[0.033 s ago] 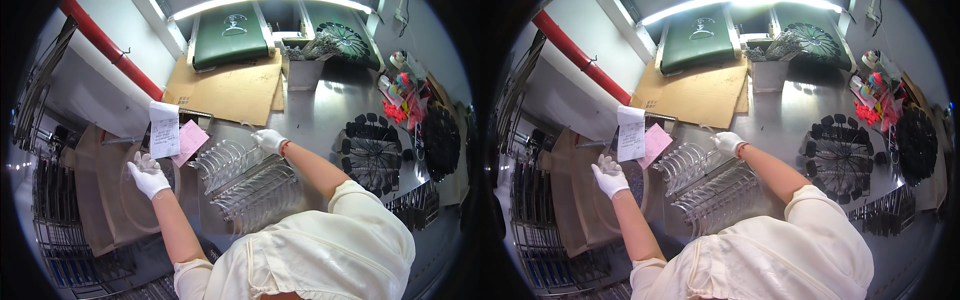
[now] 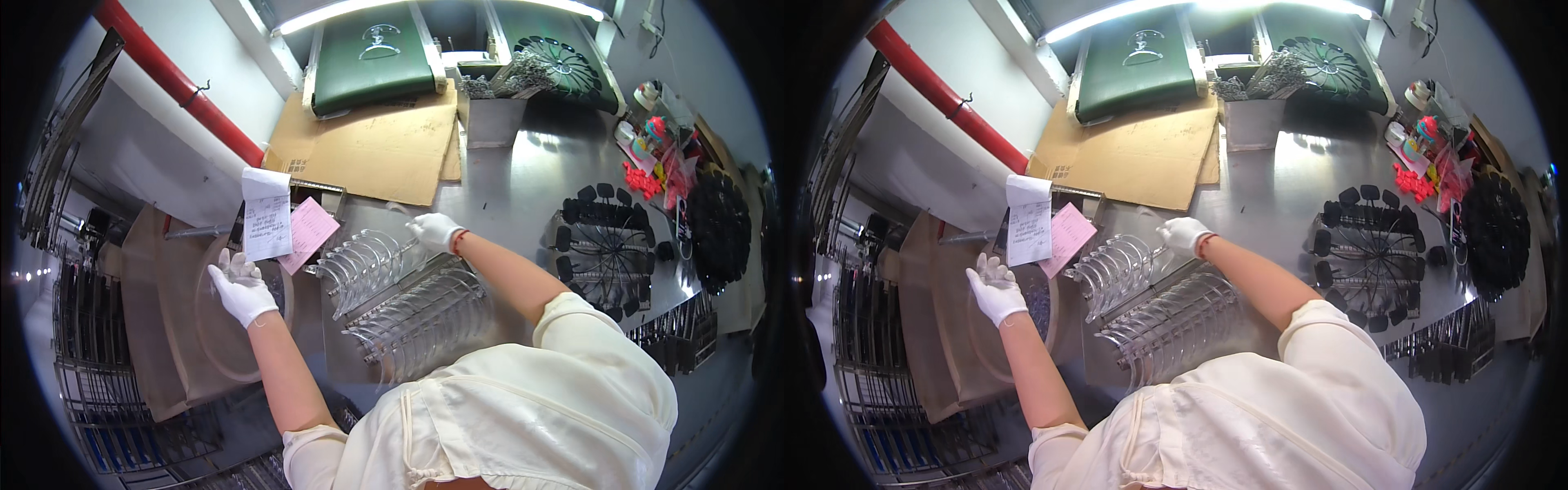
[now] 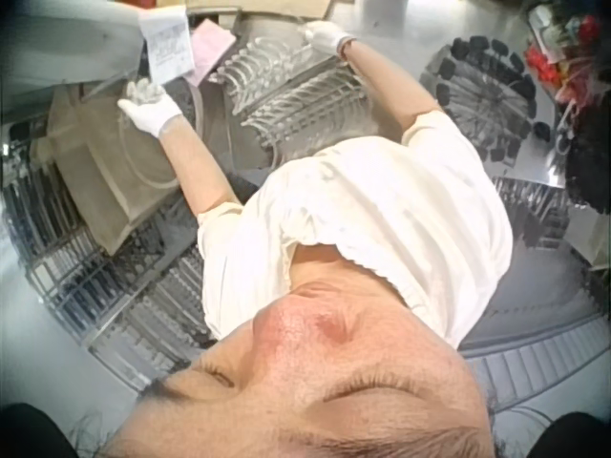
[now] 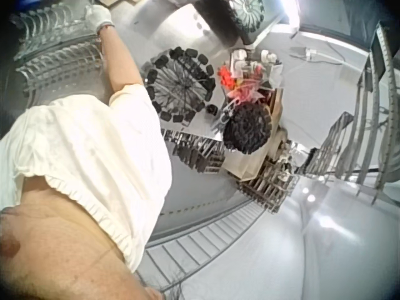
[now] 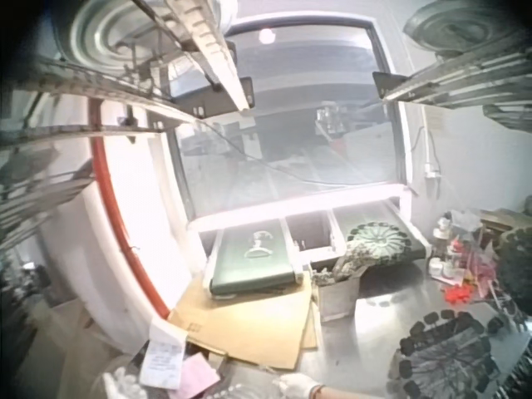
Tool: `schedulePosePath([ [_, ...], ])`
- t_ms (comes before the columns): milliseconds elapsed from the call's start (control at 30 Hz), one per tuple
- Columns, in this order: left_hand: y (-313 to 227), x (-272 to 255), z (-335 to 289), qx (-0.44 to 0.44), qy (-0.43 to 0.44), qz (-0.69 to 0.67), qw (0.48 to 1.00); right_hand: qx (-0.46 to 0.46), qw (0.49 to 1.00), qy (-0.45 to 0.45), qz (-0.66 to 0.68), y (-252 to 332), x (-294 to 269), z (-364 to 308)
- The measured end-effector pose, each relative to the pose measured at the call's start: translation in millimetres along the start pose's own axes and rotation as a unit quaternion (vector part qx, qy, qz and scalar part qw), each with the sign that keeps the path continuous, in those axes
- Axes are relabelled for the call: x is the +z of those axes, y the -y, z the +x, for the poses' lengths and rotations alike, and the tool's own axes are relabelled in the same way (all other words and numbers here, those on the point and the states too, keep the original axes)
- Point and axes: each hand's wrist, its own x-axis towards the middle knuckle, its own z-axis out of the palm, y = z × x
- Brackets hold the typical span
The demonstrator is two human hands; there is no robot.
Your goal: The person repeatedly picks up black cable assemblies and inserts them into slots on a metal rack. They also handle clear plastic hangers, placing them into a container. The person continues to load the rack with more cable assemblies throughout the clip.
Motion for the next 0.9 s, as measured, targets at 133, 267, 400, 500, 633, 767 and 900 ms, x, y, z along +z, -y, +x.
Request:
schedulePosePath([
  [133,21,-4,3,-0.024,0.079,0.076,0.994,-0.048,0.985,0.073,-0.146,15,18,19],
  [267,61,13,-8,0.022,0.100,0.250,0.963,0.054,0.993,0.047,-0.089,34,17,21],
  [400,120,32,-30,0.279,0.379,0.530,0.706,0.078,0.993,-0.070,-0.049,62,-28,-27],
  [500,154,52,-62,0.320,0.508,0.647,0.470,0.051,0.975,-0.215,0.012,44,-37,-73],
  [633,194,54,-60,0.224,0.573,0.691,0.380,0.056,0.912,-0.405,0.027,-13,-50,-180],
  [767,197,51,-58,0.194,0.594,0.683,0.379,0.268,0.821,-0.493,-0.100,-99,-63,-302],
  [900,210,49,-42,0.178,0.598,0.680,0.386,0.482,0.789,-0.365,-0.108,-148,-76,-370],
])
